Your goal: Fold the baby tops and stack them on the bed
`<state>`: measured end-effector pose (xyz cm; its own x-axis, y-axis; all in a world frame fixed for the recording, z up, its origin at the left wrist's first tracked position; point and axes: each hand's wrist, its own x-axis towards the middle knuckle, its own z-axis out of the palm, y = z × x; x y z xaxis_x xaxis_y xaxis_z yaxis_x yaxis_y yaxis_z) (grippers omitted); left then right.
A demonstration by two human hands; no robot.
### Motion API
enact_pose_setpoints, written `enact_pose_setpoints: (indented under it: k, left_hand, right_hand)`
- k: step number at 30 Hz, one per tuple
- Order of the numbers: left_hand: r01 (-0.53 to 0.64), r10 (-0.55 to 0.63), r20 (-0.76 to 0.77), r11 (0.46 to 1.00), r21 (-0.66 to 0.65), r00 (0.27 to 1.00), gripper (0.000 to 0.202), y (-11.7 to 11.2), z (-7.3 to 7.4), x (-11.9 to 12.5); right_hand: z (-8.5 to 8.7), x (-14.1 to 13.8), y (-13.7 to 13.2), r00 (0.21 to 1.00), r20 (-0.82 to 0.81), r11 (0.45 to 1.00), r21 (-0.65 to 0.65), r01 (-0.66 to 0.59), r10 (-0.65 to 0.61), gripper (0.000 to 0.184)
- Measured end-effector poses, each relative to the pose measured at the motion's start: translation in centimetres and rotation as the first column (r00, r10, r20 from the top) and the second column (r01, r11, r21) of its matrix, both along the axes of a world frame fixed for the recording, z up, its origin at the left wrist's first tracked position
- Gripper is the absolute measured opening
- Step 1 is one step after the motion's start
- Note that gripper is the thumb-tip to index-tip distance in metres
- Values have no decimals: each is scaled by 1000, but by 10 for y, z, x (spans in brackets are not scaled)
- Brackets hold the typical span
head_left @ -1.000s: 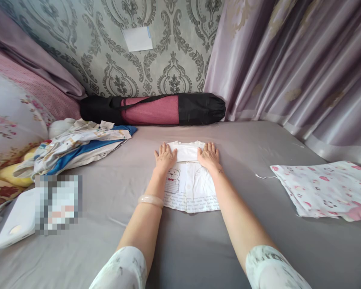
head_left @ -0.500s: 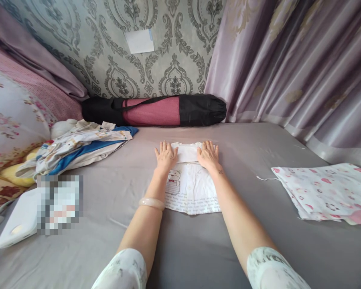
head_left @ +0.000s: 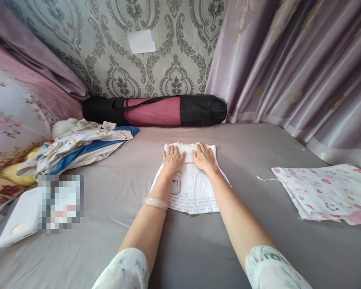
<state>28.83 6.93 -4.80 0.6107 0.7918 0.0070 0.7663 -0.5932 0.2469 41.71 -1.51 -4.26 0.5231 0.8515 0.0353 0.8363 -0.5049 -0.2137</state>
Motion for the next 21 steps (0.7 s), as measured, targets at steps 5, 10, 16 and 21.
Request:
enact_pose_setpoints:
  k: [5,10,16,21]
  left_hand:
    - [8,-6,35,998,-63,999,66,-1,7,-2]
    - [13,-5,61,992,-129,998,64,-1,16,-7]
    - [-29,60,150,980,-195,987,54,11,25,-20]
    - [-77,132,242,972,-223,961,48,26,33,-37]
  right_hand:
    - [2,0,0,1000,-3,1000,-29,1,-1,60]
    - [14,-3,4,1000,-10,993,-113,25,-26,59]
    - [23,-31,24,982,37,983,-15,-185,186,58]
    - [9,-47,42,966,-41,966,-31,-256,254,62]
